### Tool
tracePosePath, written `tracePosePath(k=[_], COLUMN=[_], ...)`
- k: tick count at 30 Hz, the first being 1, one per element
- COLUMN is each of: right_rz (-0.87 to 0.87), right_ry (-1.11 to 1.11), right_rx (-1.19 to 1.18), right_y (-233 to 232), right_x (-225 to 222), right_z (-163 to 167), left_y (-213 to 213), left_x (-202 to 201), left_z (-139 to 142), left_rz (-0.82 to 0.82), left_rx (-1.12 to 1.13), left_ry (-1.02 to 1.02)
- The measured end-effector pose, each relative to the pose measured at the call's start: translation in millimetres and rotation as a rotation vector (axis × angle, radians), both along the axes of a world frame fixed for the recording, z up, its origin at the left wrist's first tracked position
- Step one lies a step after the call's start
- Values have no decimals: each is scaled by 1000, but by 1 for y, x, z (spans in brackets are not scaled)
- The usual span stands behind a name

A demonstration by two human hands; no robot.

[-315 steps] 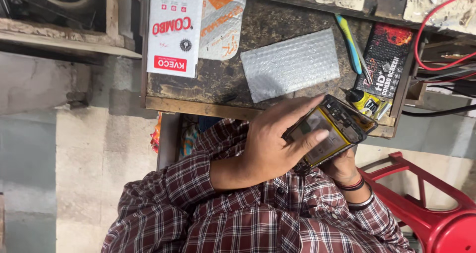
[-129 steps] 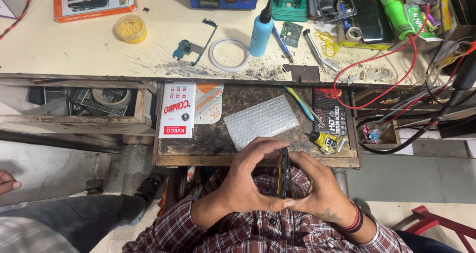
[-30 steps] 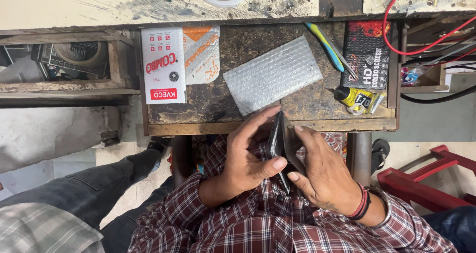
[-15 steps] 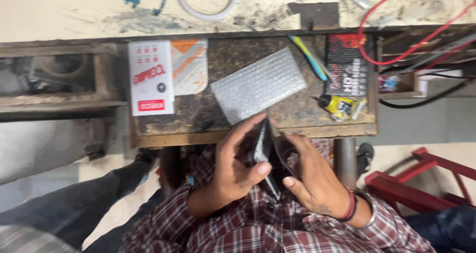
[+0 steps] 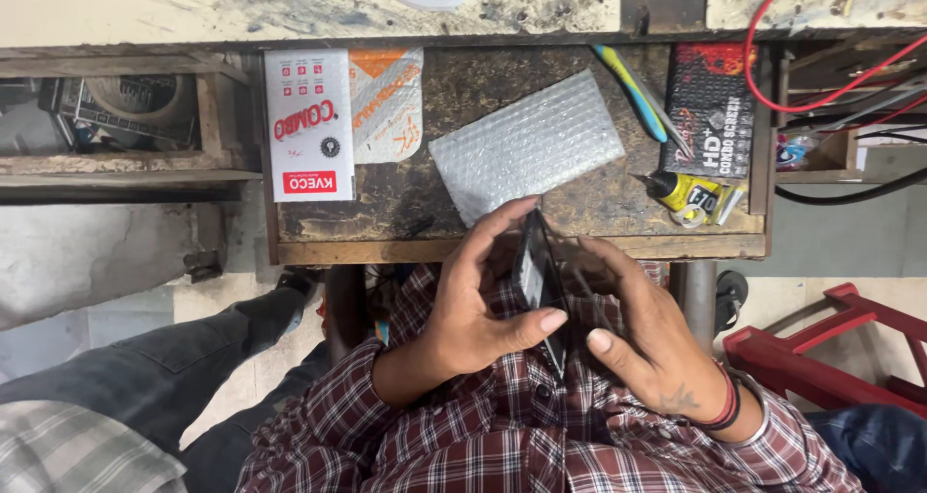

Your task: The person disassembles a smartphone, removes the back cover, and then uses a screwdriver to remove screws from the device's frame. The person handles the phone and a screwdriver while working at a cluttered workbench.

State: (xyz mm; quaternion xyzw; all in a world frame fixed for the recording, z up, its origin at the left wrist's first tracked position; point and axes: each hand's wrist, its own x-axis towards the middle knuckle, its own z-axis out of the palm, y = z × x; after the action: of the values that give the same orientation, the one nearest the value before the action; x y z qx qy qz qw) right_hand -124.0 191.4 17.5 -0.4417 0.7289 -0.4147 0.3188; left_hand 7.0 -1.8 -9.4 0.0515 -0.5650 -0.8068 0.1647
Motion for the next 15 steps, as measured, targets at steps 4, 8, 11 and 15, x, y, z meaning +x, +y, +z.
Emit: tracePosePath(k=[4,8,11,15], right_rz=[-7,-40,-71,-56], right_ry=[-4,10,8,48], right_rx=[13,68,123,83], right_y=[-4,-8,-9,-10], right_x=[0,5,9,11], right_z=[1,-2,-5,-9], left_y=[-2,-8,-15,-29], left_x=[0,-1,-3,-5], left_z=[11,31,46,60], left_rz=[53,125,165,142], left_rx=[-158,-498,-689,-753], left_ry=[-45,-137,-205,-229])
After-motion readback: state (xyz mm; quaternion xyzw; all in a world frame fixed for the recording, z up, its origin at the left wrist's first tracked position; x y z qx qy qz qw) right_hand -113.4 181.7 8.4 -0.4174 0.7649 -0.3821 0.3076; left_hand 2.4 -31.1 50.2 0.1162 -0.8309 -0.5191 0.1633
